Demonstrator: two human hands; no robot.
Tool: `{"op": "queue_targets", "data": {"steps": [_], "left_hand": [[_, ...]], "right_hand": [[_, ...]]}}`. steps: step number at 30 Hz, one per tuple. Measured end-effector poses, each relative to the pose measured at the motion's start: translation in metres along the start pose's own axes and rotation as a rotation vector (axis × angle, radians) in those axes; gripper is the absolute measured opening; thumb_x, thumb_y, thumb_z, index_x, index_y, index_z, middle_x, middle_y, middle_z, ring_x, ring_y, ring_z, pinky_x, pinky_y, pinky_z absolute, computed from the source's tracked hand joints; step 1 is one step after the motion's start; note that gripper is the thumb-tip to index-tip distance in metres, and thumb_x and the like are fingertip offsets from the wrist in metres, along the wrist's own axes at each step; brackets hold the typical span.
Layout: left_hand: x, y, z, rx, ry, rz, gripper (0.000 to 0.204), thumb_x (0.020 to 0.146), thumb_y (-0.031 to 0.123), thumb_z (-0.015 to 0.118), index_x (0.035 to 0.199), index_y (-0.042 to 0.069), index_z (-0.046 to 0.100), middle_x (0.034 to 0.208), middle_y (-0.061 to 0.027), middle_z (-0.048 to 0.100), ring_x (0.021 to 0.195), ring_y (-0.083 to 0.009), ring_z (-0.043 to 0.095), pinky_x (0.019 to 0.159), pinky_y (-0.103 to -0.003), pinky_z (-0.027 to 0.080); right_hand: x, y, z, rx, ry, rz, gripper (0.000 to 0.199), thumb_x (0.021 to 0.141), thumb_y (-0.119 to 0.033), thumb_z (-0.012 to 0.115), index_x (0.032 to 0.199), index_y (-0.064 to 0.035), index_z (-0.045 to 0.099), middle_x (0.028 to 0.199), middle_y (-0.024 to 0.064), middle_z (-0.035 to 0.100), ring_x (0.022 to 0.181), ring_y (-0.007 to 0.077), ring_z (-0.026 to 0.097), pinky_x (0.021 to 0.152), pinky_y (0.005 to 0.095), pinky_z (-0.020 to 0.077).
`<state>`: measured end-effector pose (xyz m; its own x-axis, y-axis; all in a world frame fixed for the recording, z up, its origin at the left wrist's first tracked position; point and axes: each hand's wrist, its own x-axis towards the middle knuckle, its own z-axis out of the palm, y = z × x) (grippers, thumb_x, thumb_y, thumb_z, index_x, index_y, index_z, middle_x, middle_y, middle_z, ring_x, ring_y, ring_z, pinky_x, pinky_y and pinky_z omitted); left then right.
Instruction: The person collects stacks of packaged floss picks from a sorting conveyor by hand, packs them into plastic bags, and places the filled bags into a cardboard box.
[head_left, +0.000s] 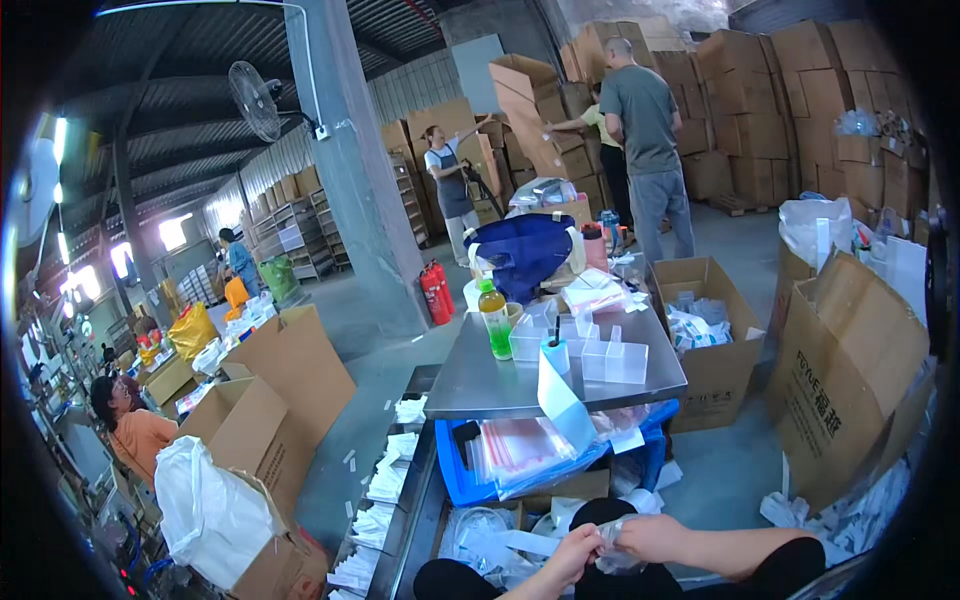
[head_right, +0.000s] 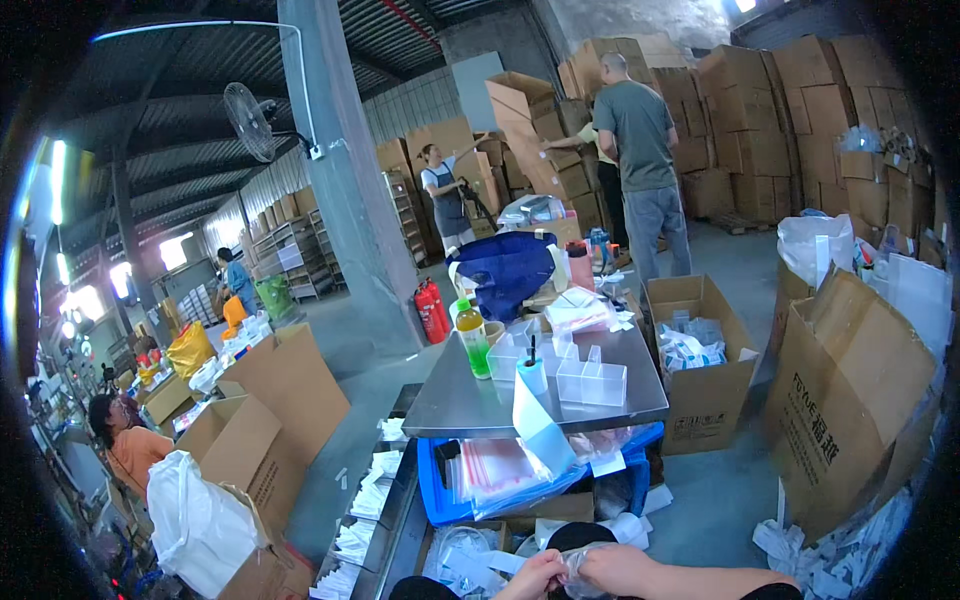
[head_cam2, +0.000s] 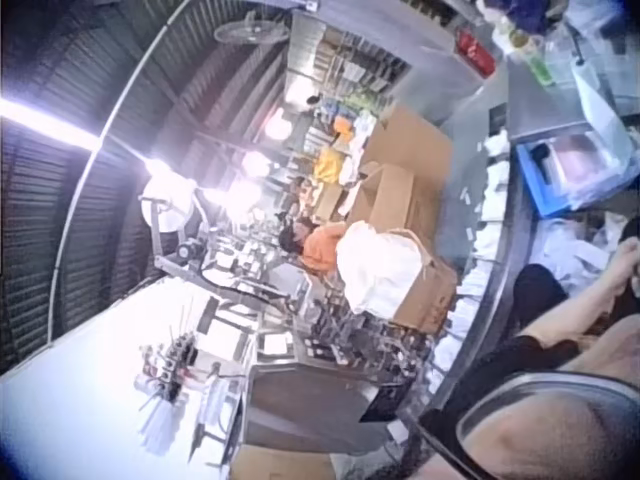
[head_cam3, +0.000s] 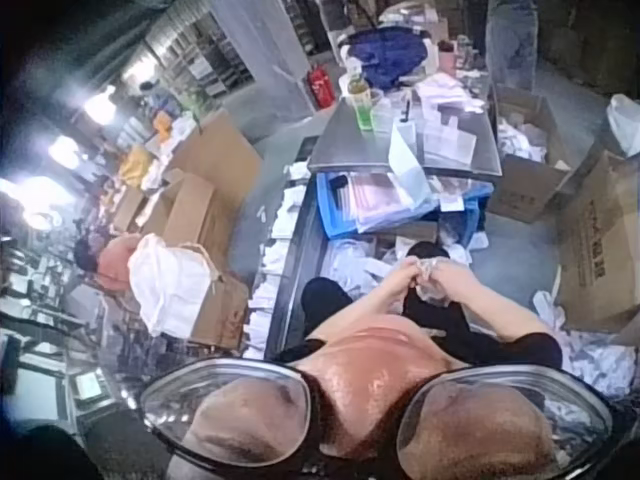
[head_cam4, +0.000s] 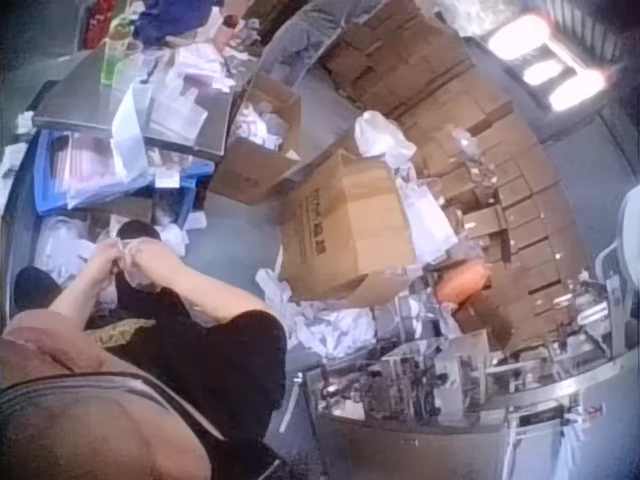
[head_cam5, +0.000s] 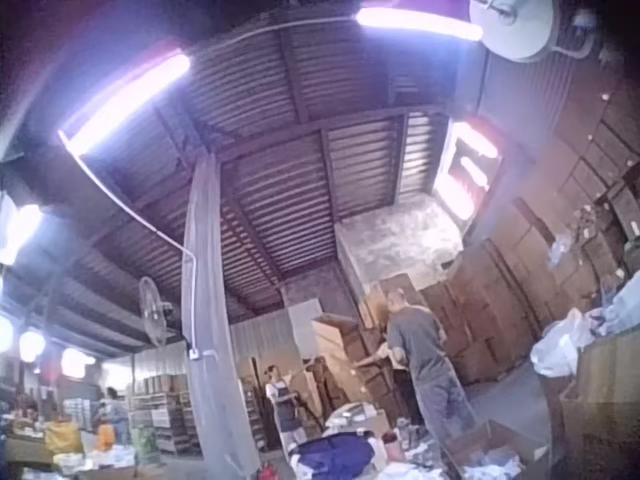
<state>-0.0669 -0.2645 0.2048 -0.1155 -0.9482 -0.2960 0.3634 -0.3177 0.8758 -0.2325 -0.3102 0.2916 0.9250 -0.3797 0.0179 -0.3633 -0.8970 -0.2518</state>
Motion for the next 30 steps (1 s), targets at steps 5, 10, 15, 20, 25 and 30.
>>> {"op": "queue_targets", "data": {"steps": [5,10,15,20,25,30], "left_hand": [[-0.006,0.002,0.013,0.143,-0.068,0.049,0.006,0.07,0.008,0.051,0.074,0.01,0.047,0.063,0.0011,0.047,0.053,-0.005,0.038,0.044,-0.018,0.027],[-0.035,0.05,0.037,0.244,0.114,0.12,0.029,0.074,0.005,0.049,0.102,0.005,0.041,0.067,-0.0028,0.053,0.052,-0.0084,0.046,0.044,-0.02,0.034],[-0.045,0.069,0.033,0.829,0.174,0.333,0.036,0.079,0.007,0.044,0.115,0.01,0.041,0.067,-0.0064,0.054,0.055,-0.0125,0.052,0.05,-0.026,0.042],[-0.034,0.058,0.019,0.965,-0.159,0.454,0.028,0.081,0.007,0.04,0.106,0.01,0.052,0.074,-0.0105,0.058,0.064,-0.0204,0.057,0.06,-0.031,0.046],[-0.036,0.072,0.024,1.051,-0.239,0.499,0.025,0.079,0.011,0.043,0.101,0.008,0.053,0.078,-0.0134,0.058,0.069,-0.0277,0.058,0.063,-0.035,0.046],[-0.045,0.109,0.028,1.355,-0.491,0.27,0.026,0.072,0.016,0.048,0.097,0.01,0.052,0.078,-0.0142,0.056,0.067,-0.0312,0.056,0.06,-0.04,0.044]], "right_hand": [[0.007,0.008,0.002,-0.056,-0.034,-0.028,0.013,0.069,-0.018,0.05,0.076,-0.008,0.057,0.074,0.0088,0.056,0.072,0.0269,0.056,0.061,0.0373,0.0458],[0.008,0.011,0.009,0.046,0.153,-0.129,0.013,0.068,-0.017,0.052,0.077,-0.0077,0.057,0.074,0.0088,0.055,0.075,0.0262,0.055,0.062,0.0359,0.0446],[0.003,0.003,-0.011,0.077,0.231,-0.135,0.016,0.073,-0.017,0.051,0.082,-0.0046,0.057,0.084,0.0084,0.057,0.082,0.0259,0.055,0.069,0.0371,0.0446],[0.002,0.003,-0.014,0.124,0.264,-0.027,0.013,0.073,-0.015,0.052,0.081,-0.0045,0.055,0.085,0.0114,0.055,0.082,0.0248,0.055,0.071,0.0344,0.0452],[0.002,0.007,0.002,0.033,0.099,0.037,0.011,0.071,-0.013,0.05,0.078,-0.0046,0.054,0.082,0.011,0.054,0.082,0.0252,0.054,0.07,0.0347,0.0449],[0.018,0.012,0.017,0.094,-0.054,0.043,0.014,0.069,-0.013,0.05,0.078,-0.0052,0.057,0.075,0.0122,0.056,0.077,0.0289,0.055,0.069,0.0372,0.0447]]}}
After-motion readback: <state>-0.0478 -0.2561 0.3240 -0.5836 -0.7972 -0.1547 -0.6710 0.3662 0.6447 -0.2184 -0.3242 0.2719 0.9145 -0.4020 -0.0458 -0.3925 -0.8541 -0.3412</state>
